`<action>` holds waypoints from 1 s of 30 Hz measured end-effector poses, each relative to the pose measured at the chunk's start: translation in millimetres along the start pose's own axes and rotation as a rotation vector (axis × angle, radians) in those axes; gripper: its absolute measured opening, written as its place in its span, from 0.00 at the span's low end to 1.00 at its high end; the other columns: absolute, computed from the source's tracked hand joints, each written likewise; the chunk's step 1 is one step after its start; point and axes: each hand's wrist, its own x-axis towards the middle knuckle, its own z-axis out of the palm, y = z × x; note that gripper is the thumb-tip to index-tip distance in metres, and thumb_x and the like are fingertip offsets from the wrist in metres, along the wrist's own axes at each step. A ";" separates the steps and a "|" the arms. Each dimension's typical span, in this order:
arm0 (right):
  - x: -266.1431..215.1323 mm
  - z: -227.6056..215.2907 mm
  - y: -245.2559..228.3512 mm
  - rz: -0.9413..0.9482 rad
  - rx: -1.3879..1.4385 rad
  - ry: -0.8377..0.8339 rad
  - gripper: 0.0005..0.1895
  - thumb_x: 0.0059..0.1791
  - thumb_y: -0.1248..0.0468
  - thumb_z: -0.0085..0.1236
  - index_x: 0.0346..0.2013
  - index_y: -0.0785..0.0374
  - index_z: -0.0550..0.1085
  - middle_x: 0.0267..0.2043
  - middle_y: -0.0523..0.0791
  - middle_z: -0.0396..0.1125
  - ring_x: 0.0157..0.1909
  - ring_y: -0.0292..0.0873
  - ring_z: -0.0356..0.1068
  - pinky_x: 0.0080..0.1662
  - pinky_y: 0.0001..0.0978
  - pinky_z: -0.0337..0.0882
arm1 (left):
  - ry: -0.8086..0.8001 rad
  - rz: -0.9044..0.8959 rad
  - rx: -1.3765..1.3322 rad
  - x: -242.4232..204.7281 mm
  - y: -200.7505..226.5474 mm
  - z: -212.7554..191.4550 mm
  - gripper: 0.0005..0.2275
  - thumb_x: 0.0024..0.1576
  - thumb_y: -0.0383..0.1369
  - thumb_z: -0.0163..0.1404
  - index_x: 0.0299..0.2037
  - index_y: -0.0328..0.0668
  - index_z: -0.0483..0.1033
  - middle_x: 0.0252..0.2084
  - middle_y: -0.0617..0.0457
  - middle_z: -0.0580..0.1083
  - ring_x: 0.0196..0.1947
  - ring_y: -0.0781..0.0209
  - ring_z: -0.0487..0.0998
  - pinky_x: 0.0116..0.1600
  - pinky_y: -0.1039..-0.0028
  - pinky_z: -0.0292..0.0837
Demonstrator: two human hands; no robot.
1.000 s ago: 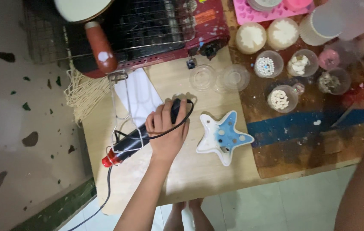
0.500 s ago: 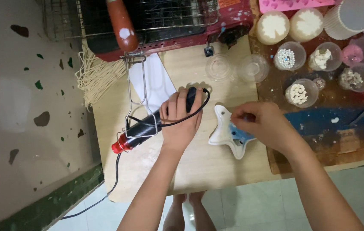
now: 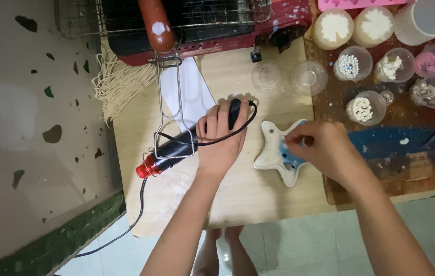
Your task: Decorating starfish-shaped candles with small pearls and assembling various decorative candle elements at a workbench.
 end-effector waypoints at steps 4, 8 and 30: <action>-7.3 -0.2 38.8 0.000 0.052 0.026 0.12 0.44 0.67 0.65 0.42 0.60 0.84 0.37 0.47 0.79 0.33 0.40 0.78 0.38 0.33 0.77 | 0.018 0.015 0.009 1.0 -0.2 -0.7 0.22 0.59 0.35 0.58 0.65 0.50 0.72 0.61 0.46 0.69 0.59 0.49 0.70 0.57 0.58 0.68; -11.5 -1.6 41.9 -0.011 0.108 0.099 0.10 0.45 0.66 0.65 0.41 0.61 0.84 0.37 0.47 0.80 0.32 0.40 0.78 0.36 0.33 0.76 | 0.001 0.005 0.013 0.8 0.8 0.0 0.22 0.57 0.34 0.58 0.64 0.51 0.73 0.60 0.46 0.70 0.58 0.49 0.71 0.56 0.57 0.68; -25.8 13.2 18.2 -0.108 0.119 0.217 0.11 0.44 0.67 0.67 0.40 0.63 0.83 0.35 0.50 0.78 0.27 0.40 0.76 0.33 0.31 0.74 | -0.012 -0.011 0.002 1.0 1.9 -0.6 0.23 0.56 0.34 0.59 0.63 0.51 0.73 0.61 0.47 0.69 0.58 0.49 0.70 0.56 0.57 0.68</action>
